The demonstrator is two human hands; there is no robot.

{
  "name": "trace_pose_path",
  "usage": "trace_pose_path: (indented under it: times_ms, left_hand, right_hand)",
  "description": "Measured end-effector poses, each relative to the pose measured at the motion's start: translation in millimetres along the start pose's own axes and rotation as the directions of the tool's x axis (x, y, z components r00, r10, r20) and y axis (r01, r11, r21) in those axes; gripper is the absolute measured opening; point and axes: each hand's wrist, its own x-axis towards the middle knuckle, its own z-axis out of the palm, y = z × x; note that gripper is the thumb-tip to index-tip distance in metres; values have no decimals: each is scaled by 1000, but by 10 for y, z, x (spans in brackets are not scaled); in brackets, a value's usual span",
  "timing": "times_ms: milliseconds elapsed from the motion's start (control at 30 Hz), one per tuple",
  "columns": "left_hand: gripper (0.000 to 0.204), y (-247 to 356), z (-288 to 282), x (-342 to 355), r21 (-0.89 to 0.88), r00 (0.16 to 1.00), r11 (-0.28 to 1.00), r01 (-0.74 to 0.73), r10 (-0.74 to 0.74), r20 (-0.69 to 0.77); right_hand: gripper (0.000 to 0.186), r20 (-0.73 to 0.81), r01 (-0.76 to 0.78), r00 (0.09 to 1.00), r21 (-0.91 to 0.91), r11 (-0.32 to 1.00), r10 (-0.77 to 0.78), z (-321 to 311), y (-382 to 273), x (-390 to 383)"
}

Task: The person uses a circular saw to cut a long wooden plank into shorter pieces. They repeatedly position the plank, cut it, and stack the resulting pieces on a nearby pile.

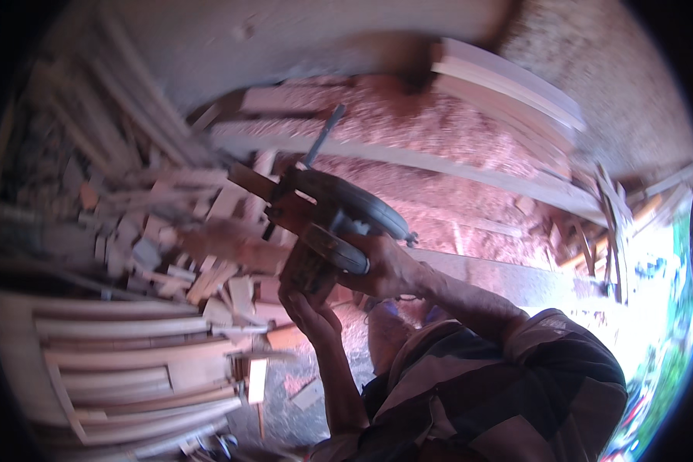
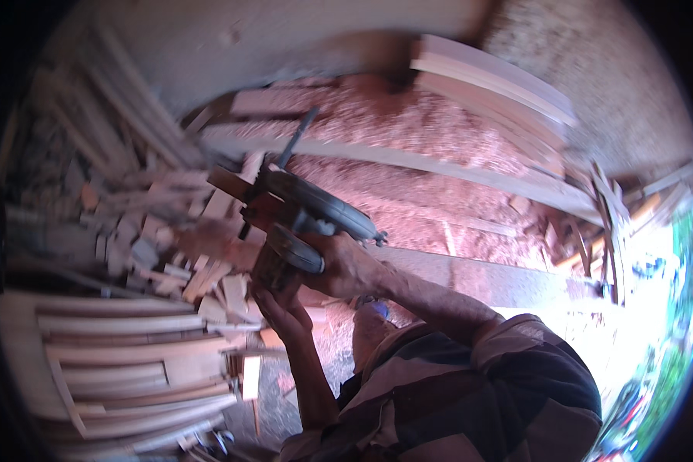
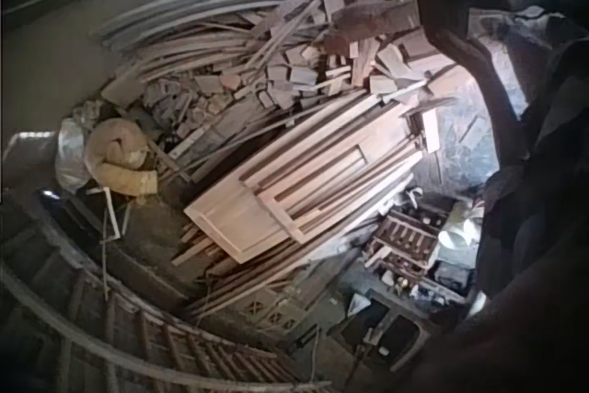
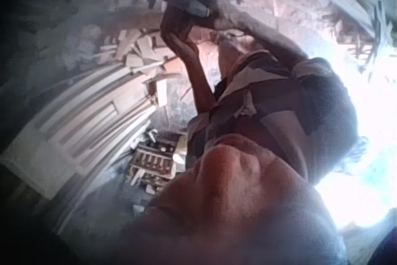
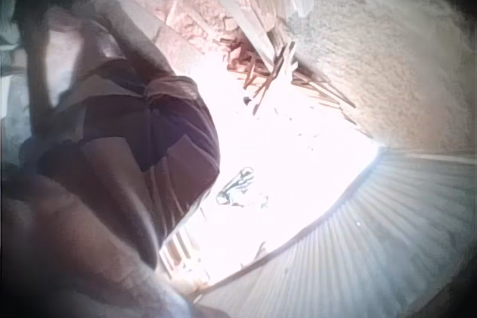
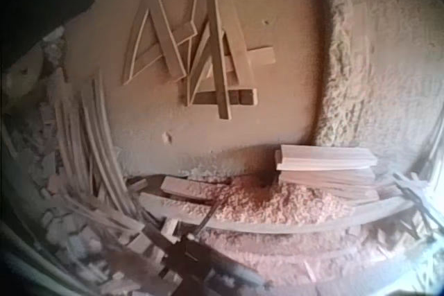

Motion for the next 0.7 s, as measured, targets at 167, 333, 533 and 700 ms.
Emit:
trace_pose_path:
  times_ms: [167, 333, 533, 700]
  left_hand:
    - [60, -663, 702, -865, 370, 893, 875, 311, -403, 203]
    - [83, -1178, 1219, -1589, 615, 492, 738, -277, -441, 750]
    - [89, -2232, 1894, -2486, 403, 82, 660, -634, -461, 884]
    - [67, -2783, 2353, -3130, 187, -115, 687, -702, -369, 922]
  right_hand:
    - [35, -231, -296, 935, -82, 952, 271, -1106, 177, -1423]
    - [38, -543, -417, 779, -74, 906, 314, -1678, 413, -2900]
    - [36, -751, -668, 524, -70, 741, 402, -2045, 695, -4280]
    - [33, -850, -739, 368, -21, 673, 378, -2220, 972, -5000]
